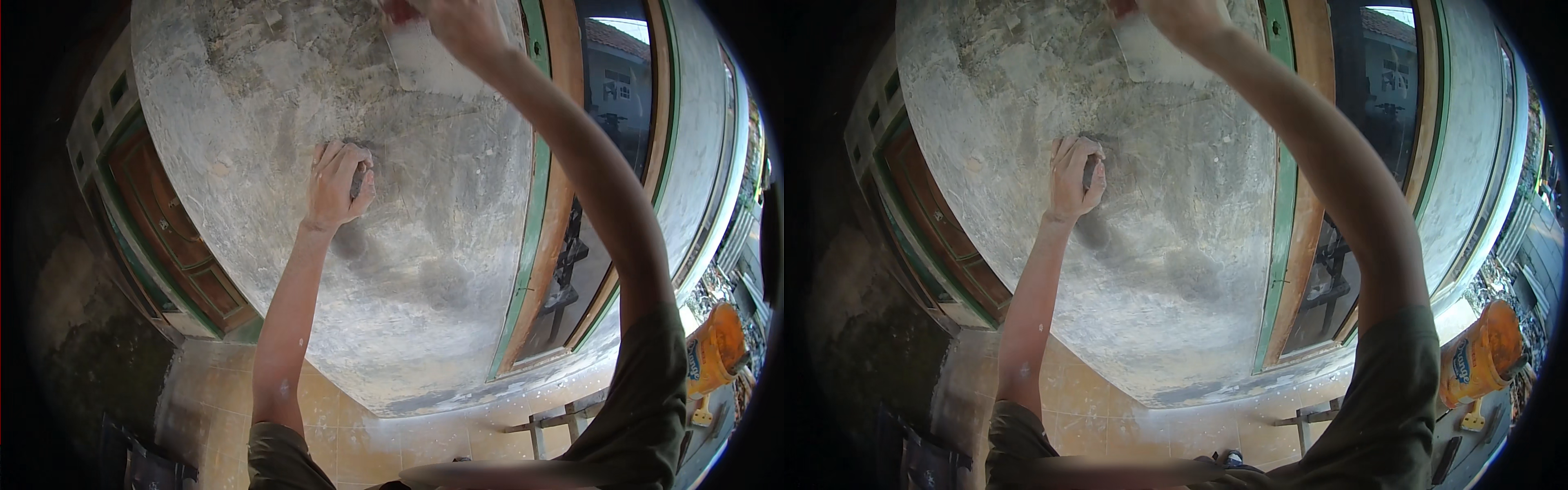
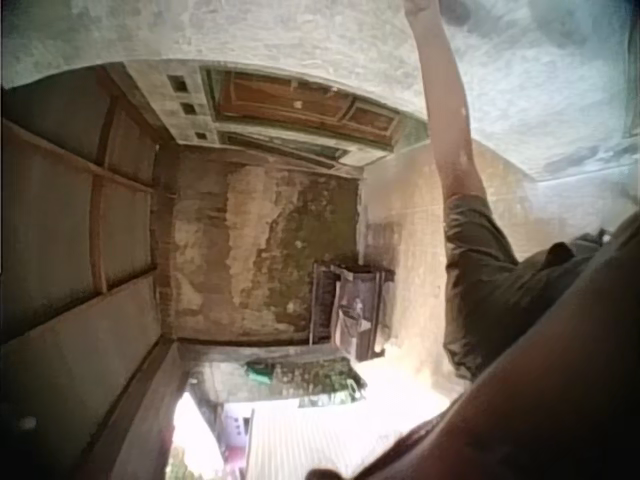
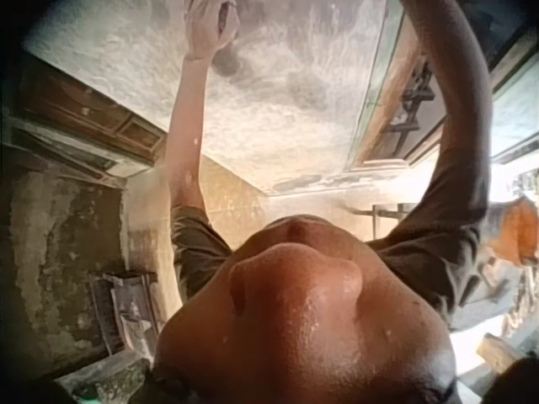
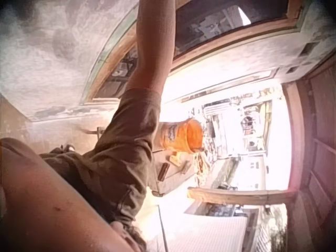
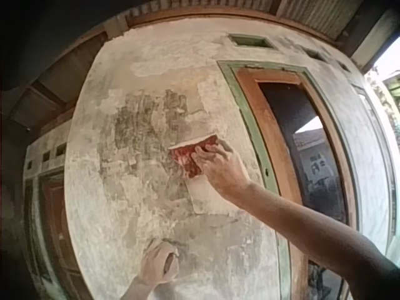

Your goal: The person applies wall filler to a concrete wall using a scraper.

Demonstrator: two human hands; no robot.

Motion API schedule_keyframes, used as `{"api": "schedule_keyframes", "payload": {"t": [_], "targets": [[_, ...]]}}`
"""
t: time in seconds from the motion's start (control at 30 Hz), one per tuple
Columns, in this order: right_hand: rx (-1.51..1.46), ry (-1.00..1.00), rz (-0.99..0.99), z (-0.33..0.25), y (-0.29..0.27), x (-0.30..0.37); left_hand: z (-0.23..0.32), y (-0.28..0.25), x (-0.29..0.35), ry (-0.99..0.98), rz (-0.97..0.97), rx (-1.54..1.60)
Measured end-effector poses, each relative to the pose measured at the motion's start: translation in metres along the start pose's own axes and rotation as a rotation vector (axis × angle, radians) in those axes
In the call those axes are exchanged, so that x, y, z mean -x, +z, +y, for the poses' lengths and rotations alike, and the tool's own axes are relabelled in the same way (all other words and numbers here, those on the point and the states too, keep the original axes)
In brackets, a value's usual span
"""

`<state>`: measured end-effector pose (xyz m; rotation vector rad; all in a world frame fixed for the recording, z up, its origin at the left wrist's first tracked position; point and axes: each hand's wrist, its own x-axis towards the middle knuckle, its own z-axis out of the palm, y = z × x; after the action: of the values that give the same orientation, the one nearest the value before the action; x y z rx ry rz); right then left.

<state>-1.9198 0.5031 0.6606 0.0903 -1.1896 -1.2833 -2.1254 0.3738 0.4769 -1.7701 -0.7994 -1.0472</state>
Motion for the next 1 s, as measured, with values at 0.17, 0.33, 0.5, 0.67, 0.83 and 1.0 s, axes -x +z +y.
{"api": "schedule_keyframes", "payload": {"t": [0.17, 0.33, 0.5, 0.67, 0.83, 1.0], "targets": [[-0.011, 0.082, -0.499, -0.048, -0.101, 0.056, 0.008, 0.0, -0.003, 0.004, -0.014, -0.013], [-0.158, 0.151, -0.636, -0.055, -0.173, 0.069, 0.018, -0.004, -0.001, 0.023, -0.032, -0.015], [-0.219, 0.354, -0.944, -0.015, -0.149, -0.006, 0.024, -0.013, -0.001, 0.038, -0.029, -0.078], [-0.26, 0.288, -0.827, 0.029, -0.096, -0.032, 0.018, -0.009, 0.002, 0.015, -0.043, -0.077], [-0.377, 0.393, -0.504, 0.083, -0.062, -0.07, 0.019, 0.007, -0.01, 0.048, -0.008, -0.024], [-0.053, 0.22, -0.548, 0.073, -0.051, -0.057, 0.014, 0.007, -0.002, 0.012, 0.002, -0.006]]}}
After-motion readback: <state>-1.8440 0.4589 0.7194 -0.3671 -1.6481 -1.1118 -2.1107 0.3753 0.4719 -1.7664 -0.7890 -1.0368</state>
